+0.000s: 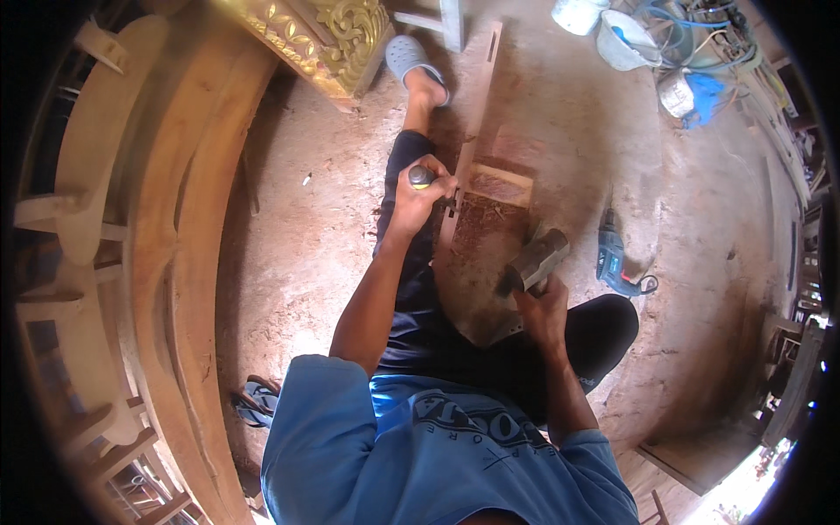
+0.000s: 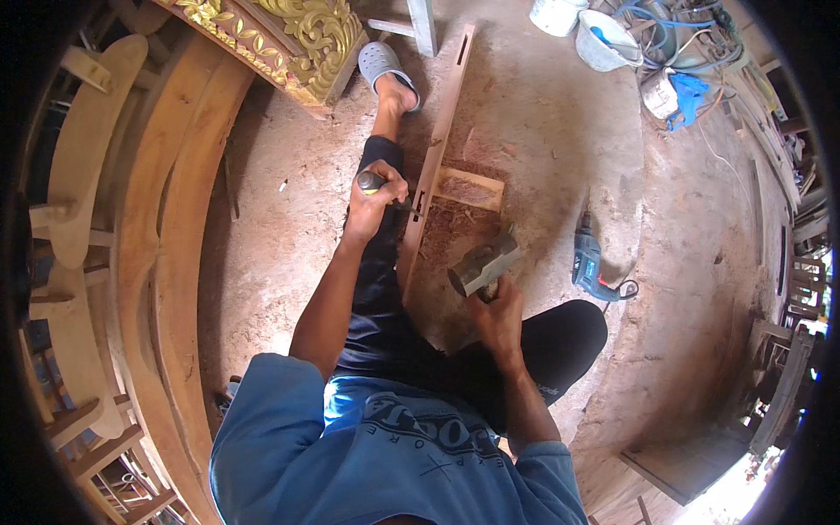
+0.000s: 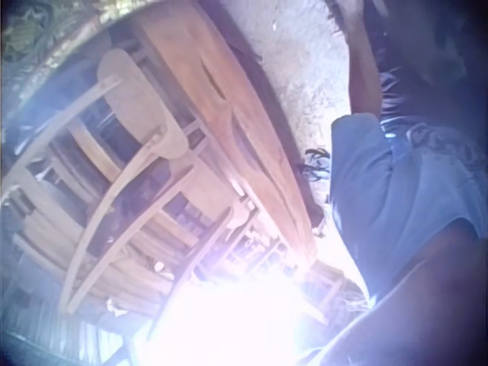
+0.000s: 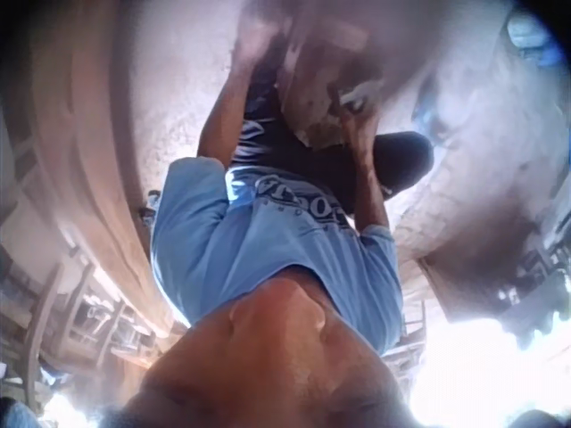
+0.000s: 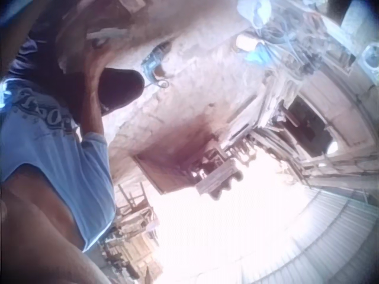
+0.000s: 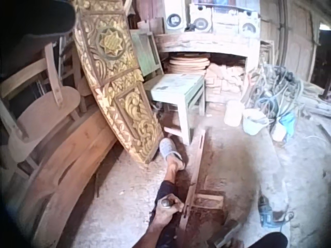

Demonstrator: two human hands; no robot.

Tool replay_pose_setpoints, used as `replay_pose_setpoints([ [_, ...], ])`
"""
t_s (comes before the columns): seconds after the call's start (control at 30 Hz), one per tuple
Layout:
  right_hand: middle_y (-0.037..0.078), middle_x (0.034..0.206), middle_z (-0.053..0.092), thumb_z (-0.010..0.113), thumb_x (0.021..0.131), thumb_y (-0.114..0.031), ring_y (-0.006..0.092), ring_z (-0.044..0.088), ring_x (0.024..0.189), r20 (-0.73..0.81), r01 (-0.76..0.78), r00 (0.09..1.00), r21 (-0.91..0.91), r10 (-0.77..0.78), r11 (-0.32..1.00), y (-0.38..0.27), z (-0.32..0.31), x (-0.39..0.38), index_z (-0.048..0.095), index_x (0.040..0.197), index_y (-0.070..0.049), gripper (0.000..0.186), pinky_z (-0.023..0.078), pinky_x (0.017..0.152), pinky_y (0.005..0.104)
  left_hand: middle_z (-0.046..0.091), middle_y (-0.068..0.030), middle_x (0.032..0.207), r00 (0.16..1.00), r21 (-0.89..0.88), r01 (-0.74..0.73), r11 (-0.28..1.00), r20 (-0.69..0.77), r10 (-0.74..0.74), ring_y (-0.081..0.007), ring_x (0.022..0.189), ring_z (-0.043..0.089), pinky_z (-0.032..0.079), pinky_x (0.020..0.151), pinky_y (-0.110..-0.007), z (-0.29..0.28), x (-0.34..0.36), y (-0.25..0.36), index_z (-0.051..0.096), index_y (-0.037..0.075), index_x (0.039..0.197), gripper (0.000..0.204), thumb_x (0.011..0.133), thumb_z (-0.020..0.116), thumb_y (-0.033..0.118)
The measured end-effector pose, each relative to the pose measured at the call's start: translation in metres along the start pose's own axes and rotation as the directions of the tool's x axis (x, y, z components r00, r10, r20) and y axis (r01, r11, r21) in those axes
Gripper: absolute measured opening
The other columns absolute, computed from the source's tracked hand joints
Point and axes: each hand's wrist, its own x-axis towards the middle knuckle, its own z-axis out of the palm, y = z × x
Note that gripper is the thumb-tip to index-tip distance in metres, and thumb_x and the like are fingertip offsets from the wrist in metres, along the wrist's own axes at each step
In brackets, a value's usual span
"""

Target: The person sits on the floor and uses a chisel and hammer to carve a piece of wood. They repeatedly strike the chisel to remove wood shavings and shape the wood.

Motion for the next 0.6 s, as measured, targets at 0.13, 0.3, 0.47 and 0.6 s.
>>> replay_pose_setpoints([
  [0.13, 0.004, 0.071, 0.063, 0.071, 0.083, -0.004, 0.0105, 0.057, 0.058, 0.010, -0.021, 1.000, -0.077, 0.021, 0.997, -0.006, -0.002, -0.003, 0.065, 0.096, 0.002, 0.016, 0.045, 0.053, 0.0280, 0.060, -0.0041, 0.077, 1.000, 0.052, 0.011, 0.999, 0.009, -0.012, -0.0124, 0.068, 0.058, 0.047, 0.066, -0.028, -0.005, -0.010, -0.012, 0.054, 0.006, 0.084, 0.018, 0.085, 0.069, -0.003],
  [0.3, 0.002, 0.070, 0.063, 0.075, 0.085, -0.011, 0.0090, 0.056, 0.056, 0.022, 0.031, 0.999, -0.009, -0.031, 0.999, -0.038, -0.008, -0.003, 0.065, 0.092, 0.001, 0.017, 0.044, 0.052, 0.0268, 0.063, -0.0028, 0.076, 0.999, 0.000, 0.034, 0.999, 0.022, -0.034, -0.0100, 0.067, 0.059, 0.047, 0.064, -0.026, -0.021, -0.011, -0.008, 0.057, 0.005, 0.083, 0.016, 0.085, 0.070, -0.004],
  [0.47, 0.000, 0.070, 0.062, 0.076, 0.086, -0.011, 0.0083, 0.056, 0.058, 0.020, 0.186, 0.983, -0.063, -0.185, 0.981, -0.069, -0.020, -0.003, 0.065, 0.089, -0.002, 0.014, 0.043, 0.052, 0.0254, 0.062, -0.0031, 0.079, 1.000, -0.012, 0.015, 1.000, -0.014, -0.015, -0.0112, 0.071, 0.059, 0.049, 0.068, -0.028, -0.028, -0.019, -0.011, 0.058, 0.005, 0.083, 0.017, 0.084, 0.072, -0.004],
  [0.6, 0.002, 0.080, 0.067, 0.079, 0.086, -0.012, 0.0118, 0.062, 0.069, 0.019, 0.260, 0.965, -0.010, -0.260, 0.965, -0.085, -0.023, -0.005, 0.067, 0.094, -0.003, 0.017, 0.047, 0.062, 0.0263, 0.061, 0.0014, 0.082, 0.980, 0.313, 0.107, 0.944, 0.130, -0.154, -0.0070, 0.078, 0.056, 0.047, 0.069, -0.027, -0.001, -0.029, -0.015, 0.062, 0.005, 0.081, 0.019, 0.083, 0.081, 0.007],
])
